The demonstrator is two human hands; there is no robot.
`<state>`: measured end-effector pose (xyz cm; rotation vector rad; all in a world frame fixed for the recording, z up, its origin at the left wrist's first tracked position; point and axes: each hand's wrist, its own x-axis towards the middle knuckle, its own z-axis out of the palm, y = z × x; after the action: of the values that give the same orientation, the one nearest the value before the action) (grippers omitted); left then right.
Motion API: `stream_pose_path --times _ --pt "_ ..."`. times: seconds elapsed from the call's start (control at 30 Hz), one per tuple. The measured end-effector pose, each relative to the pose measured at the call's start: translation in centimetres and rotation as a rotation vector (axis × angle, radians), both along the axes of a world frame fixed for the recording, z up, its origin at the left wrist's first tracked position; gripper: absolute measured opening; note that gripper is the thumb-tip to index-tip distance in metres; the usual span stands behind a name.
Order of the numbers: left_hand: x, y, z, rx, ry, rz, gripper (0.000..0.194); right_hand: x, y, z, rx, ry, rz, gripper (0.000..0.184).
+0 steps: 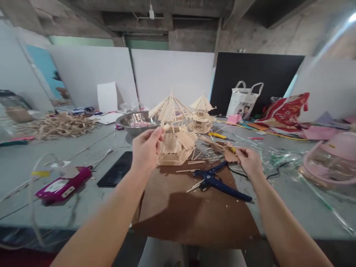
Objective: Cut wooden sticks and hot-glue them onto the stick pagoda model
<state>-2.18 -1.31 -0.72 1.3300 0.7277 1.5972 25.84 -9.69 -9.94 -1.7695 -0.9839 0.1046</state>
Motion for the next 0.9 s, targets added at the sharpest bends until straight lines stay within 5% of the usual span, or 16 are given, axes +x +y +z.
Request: stream_pose_path --times 0.13,0.27,0.47,0.63,0.9 --pt "3.4 -2.3 -3.1 -0.067 0.125 -0.203 0.020 2.1 -0.1 -0.1 -0.240 -0.246 -0.200 0.025" --pt "5.2 -2.4 -6.1 -0.217 0.205 -0.311 0.019 4.0 -0.2 -0.6 -0.437 -0.249 -0.347 0.029" --pt "5.1 -1.2 -7.8 -0.330 0.221 -0.338 0.020 5.8 -0.4 -2.1 -0.623 -0.171 -0.414 0.036" --pt "5.2 -1.1 -8.2 -0.370 0.247 -0.388 0.024 6.1 -0.1 -3.3 -0.608 -0.097 -0.395 0.045" --pt "5.1 -0.9 -8.4 -0.385 0.225 -0.433 0.025 7.5 0.6 -4.0 -0.419 0.055 -0.311 0.021"
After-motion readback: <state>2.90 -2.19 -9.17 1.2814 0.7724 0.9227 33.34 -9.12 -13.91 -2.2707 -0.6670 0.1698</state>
